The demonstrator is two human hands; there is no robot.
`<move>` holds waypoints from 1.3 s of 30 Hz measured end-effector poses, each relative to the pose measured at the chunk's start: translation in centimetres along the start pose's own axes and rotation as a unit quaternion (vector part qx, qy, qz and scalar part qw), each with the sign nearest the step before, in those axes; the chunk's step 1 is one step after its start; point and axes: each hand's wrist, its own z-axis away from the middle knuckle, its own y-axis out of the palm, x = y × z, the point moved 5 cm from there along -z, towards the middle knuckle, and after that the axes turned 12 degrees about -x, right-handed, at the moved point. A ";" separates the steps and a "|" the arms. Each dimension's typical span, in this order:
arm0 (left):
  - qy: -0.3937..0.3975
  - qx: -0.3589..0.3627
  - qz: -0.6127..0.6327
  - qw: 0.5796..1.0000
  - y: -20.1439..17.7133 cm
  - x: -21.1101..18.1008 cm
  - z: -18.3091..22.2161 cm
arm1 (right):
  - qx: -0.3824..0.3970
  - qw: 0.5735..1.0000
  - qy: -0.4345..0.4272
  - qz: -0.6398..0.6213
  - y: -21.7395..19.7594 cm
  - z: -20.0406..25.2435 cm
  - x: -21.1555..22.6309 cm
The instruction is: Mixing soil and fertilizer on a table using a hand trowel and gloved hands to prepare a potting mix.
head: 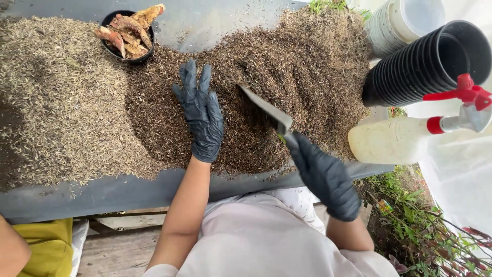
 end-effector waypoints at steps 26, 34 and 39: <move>-0.170 0.040 0.218 0.960 -3.0 -4.4 -2.8 | 0.113 0.992 -0.031 0.037 -1.4 -2.9 3.2; -0.107 -0.016 0.266 0.958 -1.4 -0.6 -0.7 | 0.007 0.980 -0.142 0.138 2.0 -2.4 2.5; -0.084 0.010 0.099 0.992 -1.2 0.1 -0.3 | 0.022 0.992 -0.111 0.047 -4.6 -3.0 3.0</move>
